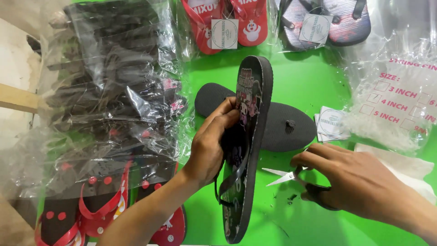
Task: Assembling flip-flops by trimming excess sole material and inserting straps using scissors.
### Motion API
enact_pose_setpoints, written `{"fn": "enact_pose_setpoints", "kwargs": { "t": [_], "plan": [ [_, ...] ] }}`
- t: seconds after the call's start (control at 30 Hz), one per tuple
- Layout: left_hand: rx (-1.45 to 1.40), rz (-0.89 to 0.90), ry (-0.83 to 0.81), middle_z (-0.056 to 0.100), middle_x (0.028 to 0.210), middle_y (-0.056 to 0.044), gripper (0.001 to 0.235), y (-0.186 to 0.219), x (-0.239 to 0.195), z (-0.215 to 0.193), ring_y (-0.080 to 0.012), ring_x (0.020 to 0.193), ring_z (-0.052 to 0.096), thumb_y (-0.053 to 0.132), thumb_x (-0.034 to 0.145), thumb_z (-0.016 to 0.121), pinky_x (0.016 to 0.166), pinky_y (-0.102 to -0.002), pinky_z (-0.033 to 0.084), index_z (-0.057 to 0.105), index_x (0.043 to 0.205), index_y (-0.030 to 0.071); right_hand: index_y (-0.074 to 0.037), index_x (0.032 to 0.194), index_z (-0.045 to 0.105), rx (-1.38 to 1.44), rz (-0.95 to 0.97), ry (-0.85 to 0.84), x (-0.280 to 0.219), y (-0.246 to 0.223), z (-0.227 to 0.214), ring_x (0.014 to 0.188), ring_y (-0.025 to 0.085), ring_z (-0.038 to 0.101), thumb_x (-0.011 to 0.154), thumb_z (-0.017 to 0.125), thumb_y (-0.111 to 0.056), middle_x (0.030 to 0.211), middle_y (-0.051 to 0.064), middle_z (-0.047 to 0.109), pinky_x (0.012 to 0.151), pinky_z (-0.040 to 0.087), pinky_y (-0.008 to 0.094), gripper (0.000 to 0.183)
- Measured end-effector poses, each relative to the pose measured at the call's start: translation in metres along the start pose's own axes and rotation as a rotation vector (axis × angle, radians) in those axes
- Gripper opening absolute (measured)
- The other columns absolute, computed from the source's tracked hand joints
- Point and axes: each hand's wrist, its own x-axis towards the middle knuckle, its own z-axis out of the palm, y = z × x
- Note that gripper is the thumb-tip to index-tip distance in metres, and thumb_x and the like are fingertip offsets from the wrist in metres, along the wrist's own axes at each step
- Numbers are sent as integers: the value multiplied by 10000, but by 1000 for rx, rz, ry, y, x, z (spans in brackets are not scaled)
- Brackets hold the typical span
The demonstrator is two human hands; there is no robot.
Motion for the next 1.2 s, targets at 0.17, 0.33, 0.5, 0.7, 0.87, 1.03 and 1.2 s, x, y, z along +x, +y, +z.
{"fn": "enact_pose_setpoints", "kwargs": {
  "t": [0.17, 0.33, 0.5, 0.7, 0.87, 1.03, 1.2],
  "plan": [
    [-141, -172, -59, 642, 864, -166, 234, 8, -3, 2, -212, 648, 601, 196, 1058, 438, 579, -317, 512, 545, 1158, 14, -330, 1293, 490, -126, -110, -22, -2, 8, 29, 1003, 173, 643, 803, 738, -449, 1164, -58, 589, 608, 650, 439, 562],
    [-180, -189, -217, 520, 802, -143, 307, 12, -4, 3, -181, 638, 477, 234, 1070, 386, 565, -302, 436, 526, 1137, -30, -232, 1453, 452, -285, -260, 165, -14, 10, 42, 955, 242, 678, 726, 820, -455, 1196, 32, 611, 722, 597, 411, 844],
    [-176, -244, -358, 485, 796, -82, 260, 14, -8, 9, -134, 679, 468, 199, 1049, 380, 525, -274, 456, 527, 1095, -10, -275, 1261, 712, 86, -325, 369, -20, -4, -14, 960, 179, 764, 843, 740, -454, 1212, -35, 760, 856, 637, 376, 455],
    [-148, -329, -474, 455, 778, -101, 346, 14, -18, 16, -182, 617, 444, 290, 1012, 476, 539, -295, 443, 519, 1135, -30, -73, 1545, 297, 879, -577, 519, 24, -33, -69, 1399, 274, 543, 702, 811, -355, 1494, 165, 524, 1078, 546, 398, 1026],
    [177, -236, -451, 550, 844, -86, 487, 10, -11, 3, -210, 736, 525, 328, 1028, 437, 675, -332, 452, 543, 1336, -34, -34, 1222, 537, 1316, -811, 375, 38, -44, -72, 1012, 183, 759, 852, 807, -142, 1089, 108, 736, 951, 677, 304, 471],
    [563, 207, -275, 652, 1216, -160, 424, 17, -2, 3, -261, 1113, 628, 296, 1041, 365, 931, -367, 523, 661, 1146, 12, 14, 1148, 602, 1353, -683, 367, 30, -29, -72, 930, 197, 789, 842, 778, -47, 1035, 129, 751, 861, 688, 278, 358],
    [952, 561, -175, 556, 844, -32, 482, 25, -16, 23, -156, 741, 527, 556, 1016, 352, 648, -291, 486, 558, 973, 123, -20, 1190, 552, 1236, -472, 551, 30, -35, -72, 924, 150, 723, 870, 734, -128, 1079, 67, 718, 780, 622, 250, 383]
  ]
}}
